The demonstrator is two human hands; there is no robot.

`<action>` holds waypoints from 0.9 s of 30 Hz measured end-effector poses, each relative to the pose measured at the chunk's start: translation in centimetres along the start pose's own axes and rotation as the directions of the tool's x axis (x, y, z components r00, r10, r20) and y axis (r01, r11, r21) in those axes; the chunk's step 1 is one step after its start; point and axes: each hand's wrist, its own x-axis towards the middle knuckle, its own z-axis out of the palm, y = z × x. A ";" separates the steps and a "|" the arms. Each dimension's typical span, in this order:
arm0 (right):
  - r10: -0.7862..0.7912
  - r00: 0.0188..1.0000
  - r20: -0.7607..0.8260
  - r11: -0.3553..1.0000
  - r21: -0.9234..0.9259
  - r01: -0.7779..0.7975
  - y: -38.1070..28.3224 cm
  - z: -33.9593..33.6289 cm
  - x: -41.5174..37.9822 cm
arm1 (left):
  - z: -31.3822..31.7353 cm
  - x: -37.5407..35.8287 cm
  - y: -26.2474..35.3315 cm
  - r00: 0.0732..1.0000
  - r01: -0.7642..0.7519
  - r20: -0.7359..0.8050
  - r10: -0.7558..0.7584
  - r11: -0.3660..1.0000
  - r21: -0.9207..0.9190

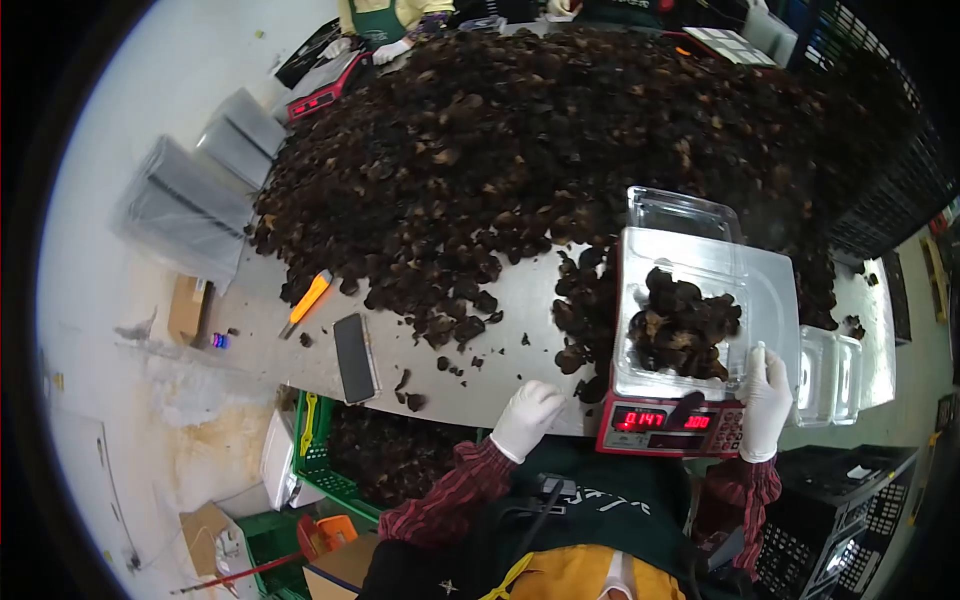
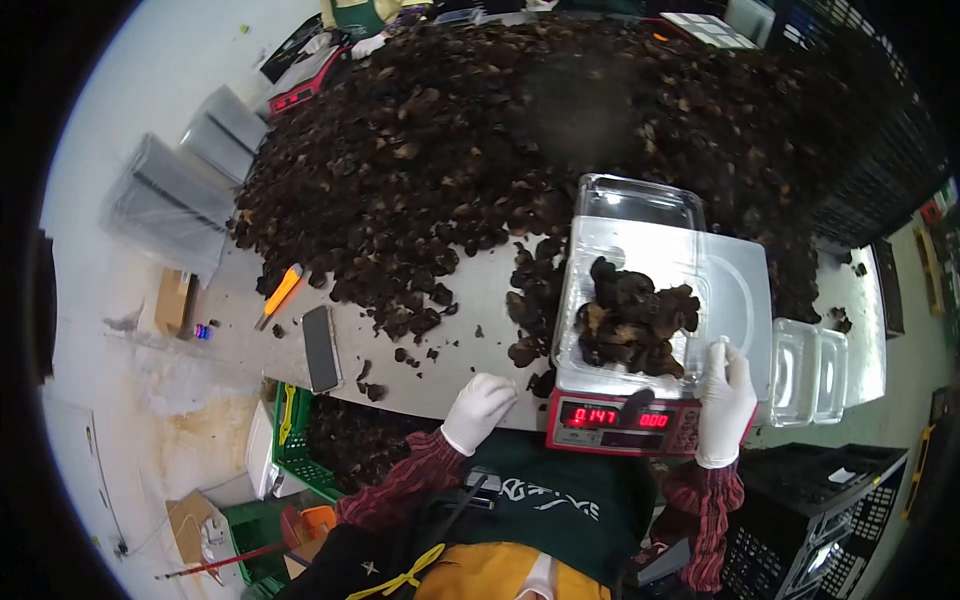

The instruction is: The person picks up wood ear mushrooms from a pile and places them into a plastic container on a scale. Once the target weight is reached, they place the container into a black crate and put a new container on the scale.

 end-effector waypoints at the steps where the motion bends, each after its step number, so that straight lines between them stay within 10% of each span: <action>1: 0.018 1.000 -0.008 1.000 -0.002 -0.018 -0.2 0.0 0.0 | 0.0 -0.3 -0.3 0.995 0.075 -0.055 -0.077 0.996 -0.043; 8: -0.005 0.981 -0.194 0.995 0.097 0.025 -0.3 -1.0 -1.7 | -5.7 3.9 -5.4 0.885 0.431 -0.347 -0.309 0.825 0.365; 9: -0.448 0.875 -0.183 0.858 -0.362 0.364 1.6 -1.4 -2.0 | -5.0 3.2 -7.3 0.902 0.391 -0.330 -0.280 0.852 0.347; 12: -0.563 0.805 -0.188 0.792 -0.403 0.459 5.1 -2.5 -3.7 | -5.1 2.9 -8.9 0.917 0.352 -0.284 -0.281 0.904 0.241; 14: -0.521 0.830 0.197 0.731 -0.399 0.553 5.8 -3.8 -5.7 | -6.0 4.2 -8.9 0.913 0.303 -0.350 -0.210 0.923 0.237; 16: -0.505 0.632 0.587 0.510 -0.387 0.768 6.1 -3.2 -7.3 | -6.9 6.3 -9.4 0.902 0.272 -0.396 -0.170 0.938 0.216; 20: -0.520 0.450 0.726 0.680 0.033 0.732 6.9 0.7 -10.3 | -7.1 9.4 -10.3 0.968 0.225 -0.201 -0.149 0.872 0.434; 23: -0.337 0.292 0.895 0.641 -0.009 0.767 9.0 3.5 -11.8 | -5.2 9.0 -10.5 0.978 0.211 -0.111 -0.179 0.832 0.514; 27: -0.231 0.356 0.906 0.738 -0.075 0.670 11.6 6.5 -13.3 | -2.6 5.7 -9.9 0.985 0.161 -0.135 -0.108 0.858 0.488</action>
